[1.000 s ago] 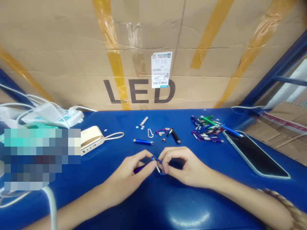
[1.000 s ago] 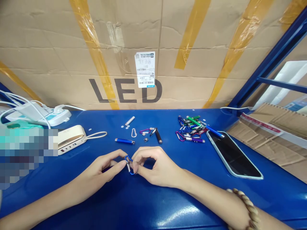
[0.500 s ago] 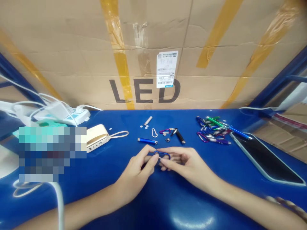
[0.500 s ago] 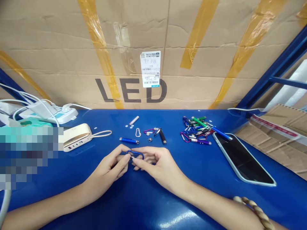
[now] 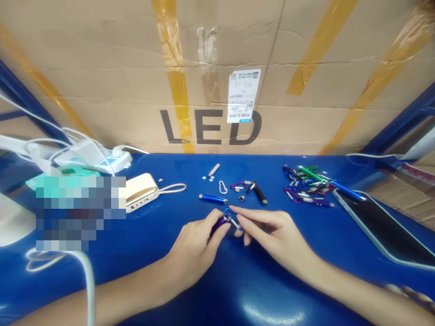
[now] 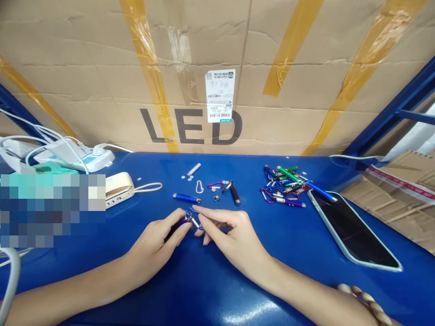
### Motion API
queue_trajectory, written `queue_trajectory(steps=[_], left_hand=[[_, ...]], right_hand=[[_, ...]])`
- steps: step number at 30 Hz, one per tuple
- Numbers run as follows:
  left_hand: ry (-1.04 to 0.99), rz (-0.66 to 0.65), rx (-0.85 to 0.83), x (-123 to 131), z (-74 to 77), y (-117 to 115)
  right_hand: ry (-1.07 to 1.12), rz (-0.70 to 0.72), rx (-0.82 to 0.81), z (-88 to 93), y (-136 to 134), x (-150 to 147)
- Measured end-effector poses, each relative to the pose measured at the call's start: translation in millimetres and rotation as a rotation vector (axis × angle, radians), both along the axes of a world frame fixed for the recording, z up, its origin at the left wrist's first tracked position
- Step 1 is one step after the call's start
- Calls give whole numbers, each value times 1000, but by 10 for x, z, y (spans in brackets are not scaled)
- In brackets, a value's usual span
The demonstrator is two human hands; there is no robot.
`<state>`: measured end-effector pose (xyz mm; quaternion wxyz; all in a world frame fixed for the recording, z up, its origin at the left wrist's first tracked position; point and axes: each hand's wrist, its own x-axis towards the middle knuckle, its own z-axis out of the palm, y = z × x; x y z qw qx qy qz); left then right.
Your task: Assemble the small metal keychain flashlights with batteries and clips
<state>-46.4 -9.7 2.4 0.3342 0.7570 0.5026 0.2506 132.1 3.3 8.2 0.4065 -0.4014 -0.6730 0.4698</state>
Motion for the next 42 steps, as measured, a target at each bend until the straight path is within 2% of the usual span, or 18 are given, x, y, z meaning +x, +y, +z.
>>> queue_trajectory(steps=[3,6,10,12,15,19,22,25,30,34,38,42], left_hand=[[-112,-1,62,8,-3,13],[-129,2,140,-4,-12,34],[-186,5,-55,-24,20,47],[-232,13,-125,-26,56,38],[-232,30,-111,-24,115,14],[-97,67,-164,-31,168,1],[-47,90,-152,-30,165,15],[-118,110,-144,-16,134,18],[-192,28,-151,22,96,-34],[-153,37,-178,29,79,-32],[-122,8,-188,4,76,-13],[-104,-51,-130,-6,96,-46]], right_hand=[[22,7,-5,1,-1,-3],[29,-14,36,-9,-3,-1],[-38,-42,234,-15,9,28],[-78,-28,267,-9,25,51],[-137,14,247,7,50,82],[-213,126,281,8,72,101],[-237,161,356,-29,84,102],[-256,161,482,-90,84,95],[-423,146,599,-133,44,61],[-546,144,651,-87,30,41],[-617,169,785,-53,46,45],[-630,126,890,-70,34,42]])
